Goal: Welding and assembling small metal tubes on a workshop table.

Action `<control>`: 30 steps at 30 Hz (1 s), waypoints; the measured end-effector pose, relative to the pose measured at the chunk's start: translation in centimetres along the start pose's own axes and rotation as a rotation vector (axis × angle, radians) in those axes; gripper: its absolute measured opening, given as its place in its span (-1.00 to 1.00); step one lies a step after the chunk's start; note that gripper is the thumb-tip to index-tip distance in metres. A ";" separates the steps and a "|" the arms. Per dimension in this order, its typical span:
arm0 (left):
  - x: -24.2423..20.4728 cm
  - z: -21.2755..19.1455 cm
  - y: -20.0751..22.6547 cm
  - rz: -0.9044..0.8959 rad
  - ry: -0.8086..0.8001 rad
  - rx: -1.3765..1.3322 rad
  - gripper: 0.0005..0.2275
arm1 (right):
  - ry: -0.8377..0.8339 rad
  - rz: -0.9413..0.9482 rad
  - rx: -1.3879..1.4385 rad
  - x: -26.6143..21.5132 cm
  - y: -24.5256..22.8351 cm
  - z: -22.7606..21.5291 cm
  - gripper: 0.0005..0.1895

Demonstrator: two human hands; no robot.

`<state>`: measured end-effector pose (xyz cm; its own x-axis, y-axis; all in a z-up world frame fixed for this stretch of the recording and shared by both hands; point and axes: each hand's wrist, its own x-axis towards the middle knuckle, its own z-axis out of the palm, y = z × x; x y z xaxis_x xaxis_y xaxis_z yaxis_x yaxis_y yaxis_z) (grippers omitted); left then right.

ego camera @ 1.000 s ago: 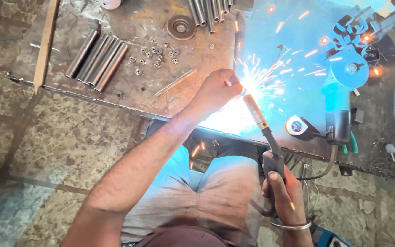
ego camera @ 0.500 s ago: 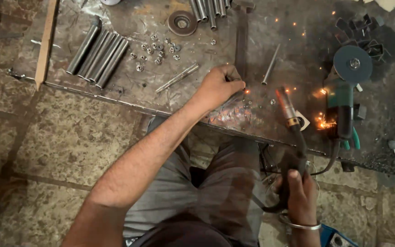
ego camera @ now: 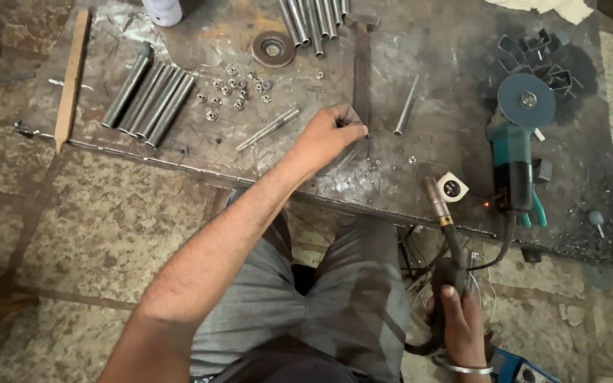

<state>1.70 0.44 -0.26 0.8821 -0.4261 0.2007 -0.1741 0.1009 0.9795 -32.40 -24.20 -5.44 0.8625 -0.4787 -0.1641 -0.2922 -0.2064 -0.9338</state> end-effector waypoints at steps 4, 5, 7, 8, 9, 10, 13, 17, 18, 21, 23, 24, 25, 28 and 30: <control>-0.2 -0.2 -0.5 -0.022 -0.055 -0.113 -0.86 | -0.013 0.057 -0.016 -0.3 1.8 -0.5 -0.46; -0.4 -0.3 -0.3 -0.018 -0.053 -0.110 -0.86 | -0.015 0.053 -0.013 -0.4 1.8 -0.4 -0.46; -0.6 -0.5 -0.1 -0.015 -0.077 -0.099 -0.78 | -0.009 0.074 0.018 -0.4 1.7 -0.2 -0.45; -1.0 -0.8 -0.1 -0.013 -0.074 -0.095 -0.78 | -0.013 0.071 0.020 -0.3 1.5 0.0 -0.45; -1.4 -0.9 -0.1 -0.004 -0.089 -0.082 -0.73 | 0.004 0.085 0.065 -0.4 1.3 0.1 -0.51; -1.7 -1.1 -0.1 0.004 -0.104 -0.069 -0.67 | 0.020 0.099 0.110 -0.4 1.2 0.3 -0.57; -3.6 -0.5 -1.4 0.117 -0.155 0.089 -0.53 | 0.034 0.115 0.086 0.5 3.0 -0.2 -0.52; -3.6 0.5 -3.9 0.221 -0.124 0.369 -0.51 | 0.000 0.158 0.087 0.4 3.3 0.2 -0.37; -3.7 0.7 -4.3 0.190 -0.057 0.442 -0.55 | 0.016 0.159 0.046 0.3 2.9 0.3 -0.44; -3.2 0.7 -2.8 0.123 0.027 0.547 -0.60 | 0.039 0.153 0.035 0.5 2.7 0.4 -0.51; -3.0 0.2 -1.3 0.072 0.041 0.577 -0.62 | 0.041 0.160 0.063 0.4 3.5 0.5 -0.52; -2.8 -0.1 -0.6 0.112 0.052 0.668 -0.63 | 0.021 0.162 0.122 0.4 3.9 0.6 -0.52; -2.6 -0.3 0.0 0.153 0.066 0.752 -0.64 | 0.000 0.162 0.175 0.6 4.3 0.4 -0.51; -2.5 -0.4 -1.2 0.221 0.056 0.937 -0.65 | 0.045 0.256 0.177 0.7 3.6 0.8 -0.50; -2.2 -0.1 -3.5 0.221 0.051 1.000 -0.67 | 0.044 0.258 0.174 1.0 2.9 0.7 -0.51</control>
<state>0.39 1.08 -4.17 0.7994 -0.4478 0.4005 -0.5998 -0.6333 0.4890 -32.08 -24.72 -8.53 0.7494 -0.5336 -0.3920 -0.4206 0.0735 -0.9043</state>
